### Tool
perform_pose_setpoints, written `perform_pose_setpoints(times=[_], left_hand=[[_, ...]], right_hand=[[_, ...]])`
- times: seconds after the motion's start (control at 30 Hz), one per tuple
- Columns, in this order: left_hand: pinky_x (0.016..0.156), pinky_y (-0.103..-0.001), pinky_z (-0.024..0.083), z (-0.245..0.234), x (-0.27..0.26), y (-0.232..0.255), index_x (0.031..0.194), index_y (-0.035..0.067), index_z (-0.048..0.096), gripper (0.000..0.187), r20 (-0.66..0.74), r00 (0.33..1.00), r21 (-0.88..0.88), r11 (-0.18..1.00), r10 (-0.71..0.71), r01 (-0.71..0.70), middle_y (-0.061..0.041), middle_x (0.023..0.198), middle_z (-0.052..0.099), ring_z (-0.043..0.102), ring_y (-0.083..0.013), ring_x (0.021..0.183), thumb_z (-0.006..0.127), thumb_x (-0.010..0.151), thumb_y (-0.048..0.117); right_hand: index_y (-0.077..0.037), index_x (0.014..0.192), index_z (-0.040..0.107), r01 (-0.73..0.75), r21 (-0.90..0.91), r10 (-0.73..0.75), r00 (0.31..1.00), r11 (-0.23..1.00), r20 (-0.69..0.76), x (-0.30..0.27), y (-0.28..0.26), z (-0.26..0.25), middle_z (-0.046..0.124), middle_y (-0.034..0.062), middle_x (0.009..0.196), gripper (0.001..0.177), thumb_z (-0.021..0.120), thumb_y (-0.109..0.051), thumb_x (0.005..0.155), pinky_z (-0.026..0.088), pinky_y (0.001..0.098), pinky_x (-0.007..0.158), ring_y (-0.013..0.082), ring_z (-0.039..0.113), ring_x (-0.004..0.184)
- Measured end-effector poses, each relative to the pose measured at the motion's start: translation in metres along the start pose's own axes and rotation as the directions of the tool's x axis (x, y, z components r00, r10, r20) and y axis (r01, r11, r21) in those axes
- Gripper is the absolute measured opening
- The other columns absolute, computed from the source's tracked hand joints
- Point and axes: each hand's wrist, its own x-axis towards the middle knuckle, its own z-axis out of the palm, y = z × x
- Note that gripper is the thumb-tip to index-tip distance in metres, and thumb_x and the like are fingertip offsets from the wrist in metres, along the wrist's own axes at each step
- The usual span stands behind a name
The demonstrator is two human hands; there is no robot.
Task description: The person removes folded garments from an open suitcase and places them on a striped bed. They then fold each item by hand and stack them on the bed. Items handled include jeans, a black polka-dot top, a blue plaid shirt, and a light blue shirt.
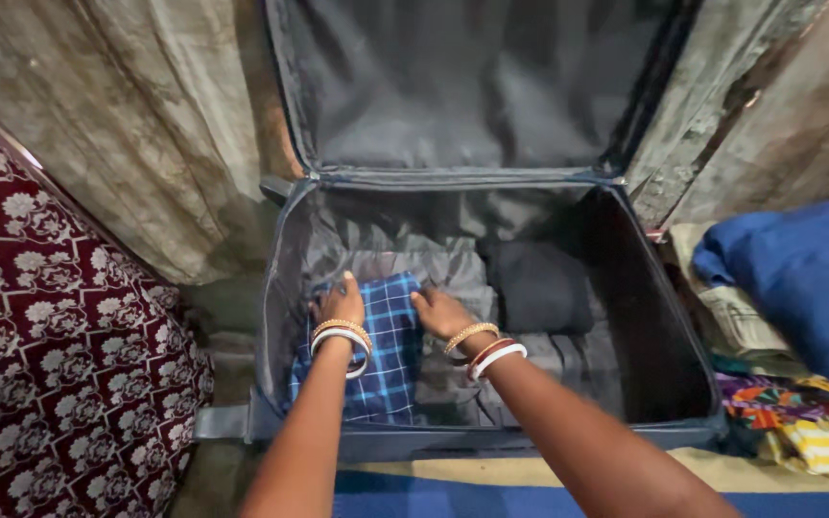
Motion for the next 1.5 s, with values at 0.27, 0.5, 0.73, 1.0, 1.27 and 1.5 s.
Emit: perform_pose_setpoints(times=[0.27, 0.5, 0.73, 1.0, 1.27, 1.5], left_hand=[[0.122, -0.060, 0.020, -0.026, -0.020, 0.021, 0.154, 0.011, 0.036, 0.083, 0.022, 0.943, -0.046, 0.942, -0.333, 0.334, -0.027, 0.159, 0.032, 0.028, -0.0439, 0.149, 0.058, 0.091, 0.060], [0.111, -0.050, 0.044, 0.031, 0.053, -0.041, 0.136, -0.010, 0.054, 0.079, 0.028, 0.977, -0.221, 0.952, -0.210, 0.211, -0.034, 0.137, 0.058, 0.055, -0.0482, 0.131, 0.063, 0.093, 0.056], [0.100, -0.050, 0.050, 0.022, 0.044, -0.015, 0.112, -0.003, 0.074, 0.064, 0.052, 0.996, -0.273, 0.961, 0.069, -0.053, -0.029, 0.119, 0.073, 0.067, -0.0447, 0.117, 0.054, 0.097, 0.056], [0.106, -0.042, 0.046, -0.059, -0.093, 0.095, 0.125, -0.003, 0.066, 0.094, 0.092, 0.993, -0.467, 0.884, 0.070, -0.019, -0.022, 0.127, 0.069, 0.065, -0.0308, 0.121, 0.077, 0.069, 0.071], [0.118, -0.039, 0.032, -0.098, -0.222, 0.154, 0.145, -0.006, 0.050, 0.106, 0.374, 0.880, -0.518, 0.853, 0.293, -0.064, -0.018, 0.149, 0.053, 0.048, -0.0284, 0.139, 0.076, 0.073, 0.069], [0.101, -0.040, 0.053, -0.080, -0.343, 0.222, 0.128, -0.007, 0.067, 0.084, 0.365, 0.877, -0.790, 0.603, 0.314, 0.113, -0.018, 0.128, 0.074, 0.071, -0.0297, 0.111, 0.086, 0.065, 0.045]], right_hand=[[0.005, 0.148, 0.041, -0.125, 0.124, 0.097, 0.973, 0.984, 0.210, 0.010, -0.005, 0.044, 0.059, 0.0264, 0.141, 0.108, 0.079, -0.064, 0.074, 0.042, 0.0415, 0.113, 0.0365, 0.056, 0.133], [0.008, 0.130, 0.063, -0.216, 0.269, 0.112, 0.928, 0.939, 0.354, -0.014, -0.045, 0.008, 0.071, 0.0201, 0.125, 0.097, 0.090, -0.052, 0.059, 0.052, 0.0387, 0.104, 0.0292, 0.069, 0.116], [0.005, 0.115, 0.074, -0.311, 0.690, 0.031, 0.922, 0.654, 0.386, -0.046, -0.066, -0.062, 0.078, 0.0143, 0.108, 0.058, 0.089, -0.030, 0.071, 0.058, 0.0373, 0.092, 0.0244, 0.073, 0.100], [0.002, 0.121, 0.070, -0.251, 0.826, -0.031, 0.951, 0.505, 0.308, -0.122, -0.108, -0.188, 0.076, 0.0133, 0.114, 0.051, 0.082, -0.022, 0.077, 0.060, 0.0380, 0.092, 0.0236, 0.074, 0.101], [-0.001, 0.120, 0.072, -0.127, 0.796, -0.030, 0.983, 0.591, 0.179, -0.216, -0.105, -0.281, 0.077, 0.0115, 0.112, 0.055, 0.083, -0.030, 0.075, 0.058, 0.0380, 0.092, 0.0225, 0.073, 0.099], [-0.005, 0.124, 0.071, -0.142, 0.849, 0.099, 0.989, 0.509, 0.106, -0.305, -0.076, -0.353, 0.077, 0.0107, 0.115, 0.060, 0.081, -0.042, 0.077, 0.056, 0.0390, 0.095, 0.0220, 0.072, 0.101]])
